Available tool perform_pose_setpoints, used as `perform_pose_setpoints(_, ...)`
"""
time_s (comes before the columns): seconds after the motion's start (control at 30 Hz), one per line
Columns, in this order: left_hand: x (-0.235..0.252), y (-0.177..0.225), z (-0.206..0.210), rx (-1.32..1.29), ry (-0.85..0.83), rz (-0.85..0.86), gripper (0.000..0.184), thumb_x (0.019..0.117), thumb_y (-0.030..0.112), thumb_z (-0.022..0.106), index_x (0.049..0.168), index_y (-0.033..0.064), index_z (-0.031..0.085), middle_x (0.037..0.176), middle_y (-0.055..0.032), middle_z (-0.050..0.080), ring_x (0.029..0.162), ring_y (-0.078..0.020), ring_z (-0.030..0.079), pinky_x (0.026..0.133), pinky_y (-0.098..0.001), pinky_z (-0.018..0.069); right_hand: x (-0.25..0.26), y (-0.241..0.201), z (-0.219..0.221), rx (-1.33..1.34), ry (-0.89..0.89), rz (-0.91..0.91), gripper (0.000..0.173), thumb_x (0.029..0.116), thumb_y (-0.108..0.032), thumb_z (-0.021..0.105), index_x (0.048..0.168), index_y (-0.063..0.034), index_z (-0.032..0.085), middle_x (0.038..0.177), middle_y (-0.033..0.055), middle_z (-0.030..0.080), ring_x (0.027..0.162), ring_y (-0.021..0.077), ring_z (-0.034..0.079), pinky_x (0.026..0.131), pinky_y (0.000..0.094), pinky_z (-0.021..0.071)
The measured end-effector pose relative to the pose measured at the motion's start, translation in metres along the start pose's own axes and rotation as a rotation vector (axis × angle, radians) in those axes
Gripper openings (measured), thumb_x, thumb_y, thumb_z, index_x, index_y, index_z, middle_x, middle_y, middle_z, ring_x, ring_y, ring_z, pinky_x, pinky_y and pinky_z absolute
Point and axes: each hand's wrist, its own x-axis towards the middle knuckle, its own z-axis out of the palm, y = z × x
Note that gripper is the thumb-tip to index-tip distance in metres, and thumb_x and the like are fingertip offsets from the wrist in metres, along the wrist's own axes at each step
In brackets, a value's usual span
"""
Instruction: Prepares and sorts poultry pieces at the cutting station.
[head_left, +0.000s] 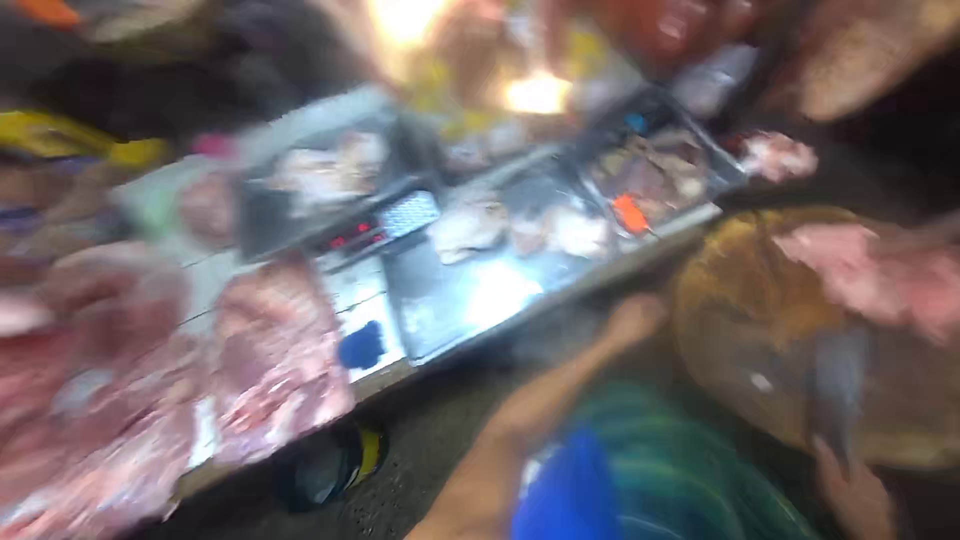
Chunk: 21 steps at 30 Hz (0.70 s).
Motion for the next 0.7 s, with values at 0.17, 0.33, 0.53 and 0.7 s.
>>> perform_pose_setpoints(0.17,0.027,0.051,0.162,0.369,-0.140,0.522,0.038,0.1056,0.032,0.055,0.137,0.0150,0.066,0.149,-0.0077,0.056,0.142,-0.0257,0.048,0.120,-0.0456,0.0395,0.004,0.010,0.011,0.321,0.046,0.237,0.063,0.1071,-0.056,0.042,0.144,-0.0047,0.050,0.081,0.0143,0.065,0.058,0.0267,0.063,0.057,0.0495,0.0580)
perform_pose_setpoints(0.33,0.014,0.039,0.231,0.698,-0.394,0.867,0.046,0.1125,0.037,0.034,0.145,0.0153,0.059,0.157,-0.0078,0.050,0.150,-0.0274,0.040,0.124,-0.0463,0.0316,0.002,0.013,0.020,0.423,0.070,0.245,0.062,0.1074,-0.054,0.044,0.140,-0.0019,0.049,0.075,0.0117,0.062,0.051,0.0225,0.060,0.050,0.0456,0.0565)
perform_pose_setpoints(0.53,-0.022,-0.040,0.127,0.579,-0.069,0.731,0.021,0.1019,0.014,0.061,0.114,0.0035,0.074,0.124,-0.0110,0.070,0.125,-0.0263,0.062,0.113,-0.0396,0.0461,0.004,0.020,0.021,0.261,0.075,0.190,0.064,0.1067,-0.055,0.044,0.139,0.0006,0.050,0.078,0.0167,0.063,0.057,0.0290,0.062,0.056,0.0528,0.0567)
perform_pose_setpoints(0.7,-0.048,-0.094,0.032,0.598,0.188,0.237,0.036,0.1053,0.034,0.054,0.102,0.0080,0.079,0.131,-0.0086,0.068,0.127,-0.0263,0.060,0.114,-0.0446,0.0445,0.008,0.022,0.022,0.187,0.072,0.168,0.066,0.1064,-0.055,0.045,0.143,0.0005,0.048,0.082,0.0211,0.064,0.058,0.0318,0.063,0.058,0.0566,0.0559)
